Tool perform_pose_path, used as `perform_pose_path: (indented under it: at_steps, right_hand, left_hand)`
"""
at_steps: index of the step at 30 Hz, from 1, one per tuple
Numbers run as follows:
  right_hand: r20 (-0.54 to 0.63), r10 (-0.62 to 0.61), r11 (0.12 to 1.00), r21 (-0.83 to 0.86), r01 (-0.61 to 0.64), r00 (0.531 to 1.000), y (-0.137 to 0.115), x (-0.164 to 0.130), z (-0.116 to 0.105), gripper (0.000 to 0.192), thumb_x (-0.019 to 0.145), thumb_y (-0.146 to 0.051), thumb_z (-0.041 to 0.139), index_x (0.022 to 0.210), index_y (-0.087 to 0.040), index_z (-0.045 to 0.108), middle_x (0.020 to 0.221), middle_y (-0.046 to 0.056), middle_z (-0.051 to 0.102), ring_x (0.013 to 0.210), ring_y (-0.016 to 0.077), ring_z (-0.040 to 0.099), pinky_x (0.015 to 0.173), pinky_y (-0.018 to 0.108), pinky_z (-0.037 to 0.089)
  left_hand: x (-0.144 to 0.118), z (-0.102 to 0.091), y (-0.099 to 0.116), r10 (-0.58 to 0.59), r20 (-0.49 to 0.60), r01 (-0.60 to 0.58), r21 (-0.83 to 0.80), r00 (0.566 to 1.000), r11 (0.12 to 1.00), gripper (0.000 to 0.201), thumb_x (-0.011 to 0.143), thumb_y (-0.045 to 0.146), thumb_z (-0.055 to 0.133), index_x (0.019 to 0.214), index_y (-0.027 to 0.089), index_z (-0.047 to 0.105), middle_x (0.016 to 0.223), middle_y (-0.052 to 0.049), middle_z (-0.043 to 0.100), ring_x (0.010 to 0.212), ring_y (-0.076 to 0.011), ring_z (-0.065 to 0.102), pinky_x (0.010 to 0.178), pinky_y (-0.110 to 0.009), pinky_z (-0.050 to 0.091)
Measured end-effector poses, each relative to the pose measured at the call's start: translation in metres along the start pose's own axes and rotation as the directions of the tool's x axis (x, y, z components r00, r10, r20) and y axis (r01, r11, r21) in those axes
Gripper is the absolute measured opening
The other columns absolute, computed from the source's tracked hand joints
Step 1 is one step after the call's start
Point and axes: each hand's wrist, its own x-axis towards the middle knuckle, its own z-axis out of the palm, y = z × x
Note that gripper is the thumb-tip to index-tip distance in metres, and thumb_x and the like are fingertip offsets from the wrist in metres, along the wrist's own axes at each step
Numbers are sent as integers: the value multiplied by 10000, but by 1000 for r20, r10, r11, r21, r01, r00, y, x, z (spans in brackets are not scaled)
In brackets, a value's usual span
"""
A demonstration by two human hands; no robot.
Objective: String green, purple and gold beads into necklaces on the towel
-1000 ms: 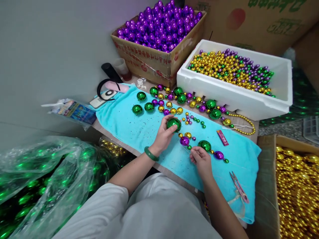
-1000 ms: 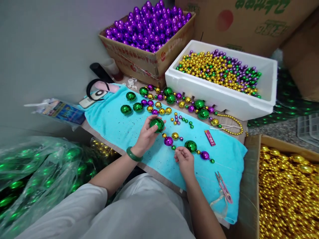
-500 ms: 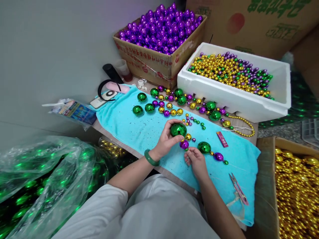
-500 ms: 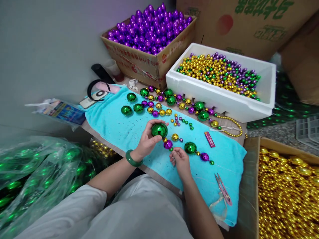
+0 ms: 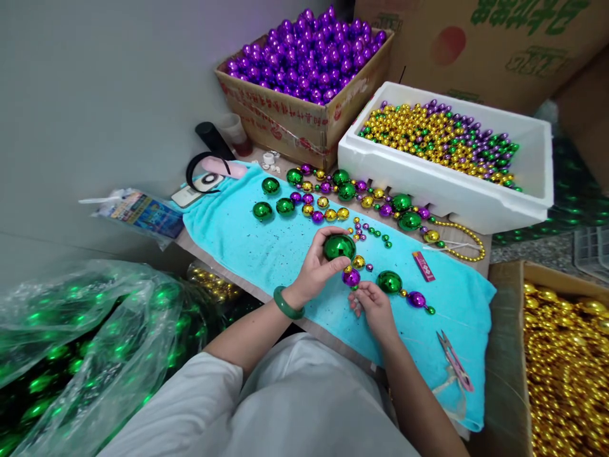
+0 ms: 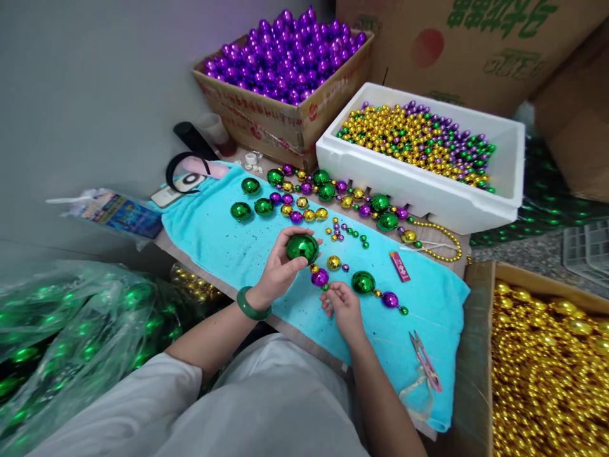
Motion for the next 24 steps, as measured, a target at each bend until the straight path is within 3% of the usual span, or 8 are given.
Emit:
perform_pose_path:
  at_steps: [5, 10, 13, 16, 20, 22, 24]
  right_hand:
    - [-22, -42, 998, -51, 40, 999, -2, 1, -3, 349, 648, -471, 746, 776, -195, 576, 603, 7, 644, 473, 120, 546, 386, 212, 390]
    - [-32, -35, 997, 62, 37, 999, -5, -1, 0, 382, 656, -407, 748, 919, -215, 549, 633, -3, 646, 538, 146, 586, 431, 227, 420]
    - [-7, -32, 993, 112, 33, 999, -7, -3, 0, 456, 646, -306, 744, 1044, -231, 534, 685, -9, 656, 636, 165, 624, 489, 240, 453]
    - [20, -35, 995, 93, 33, 999, -7, -3, -3, 444, 638, -291, 729, 1038, -220, 549, 741, 8, 672, 670, 170, 633, 515, 251, 463]
    - [25, -65, 986, -154, 68, 998, -11, 0, -11, 407, 693, -391, 694, 1037, -200, 593, 774, 24, 685, 605, 155, 605, 509, 269, 454]
    - [-33, -188, 915, -369, 163, 982, -20, 0, -13, 346, 731, -403, 674, 1001, -189, 649, 781, 34, 690, 606, 148, 589, 553, 289, 468]
    - [-82, -367, 819, -501, 280, 927, -38, -2, -10, 285, 774, -394, 654, 963, -185, 691, 818, 52, 703, 640, 151, 587, 611, 306, 481]
  left_hand:
    - [-1, 0, 0, 26, 19, -28, 80, 999, 996, 520, 728, 350, 793, 1167, 261, 528, 1212, -64, 563, 1057, -223, 604, 947, -375, 477]
    - [1, 2, -3, 0, 5, 0, 88, 1000, 996, 473, 739, 373, 787, 1155, 278, 581, 1207, -44, 592, 1039, -213, 609, 927, -370, 481]
    - [8, -6, -4, 80, -57, -66, 212, 995, 975, 314, 828, 431, 690, 1090, 258, 686, 1176, -58, 638, 1113, -224, 584, 997, -384, 447]
    - [18, -17, 4, 175, -96, -126, 380, 980, 917, 257, 884, 437, 615, 912, 228, 763, 1119, -73, 673, 1140, -216, 578, 1022, -378, 434]
    - [33, -20, 25, 183, -47, -138, 483, 982, 865, 220, 878, 385, 630, 824, 204, 742, 876, -42, 704, 878, -144, 636, 797, -284, 510]
    - [37, -15, 39, 188, 0, -164, 487, 982, 858, 227, 899, 368, 598, 825, 191, 718, 765, -20, 684, 729, -109, 620, 654, -233, 494]
    - [39, -6, 52, 217, 55, -216, 487, 975, 846, 231, 908, 359, 584, 819, 178, 698, 717, -10, 662, 653, -89, 597, 569, -203, 468]
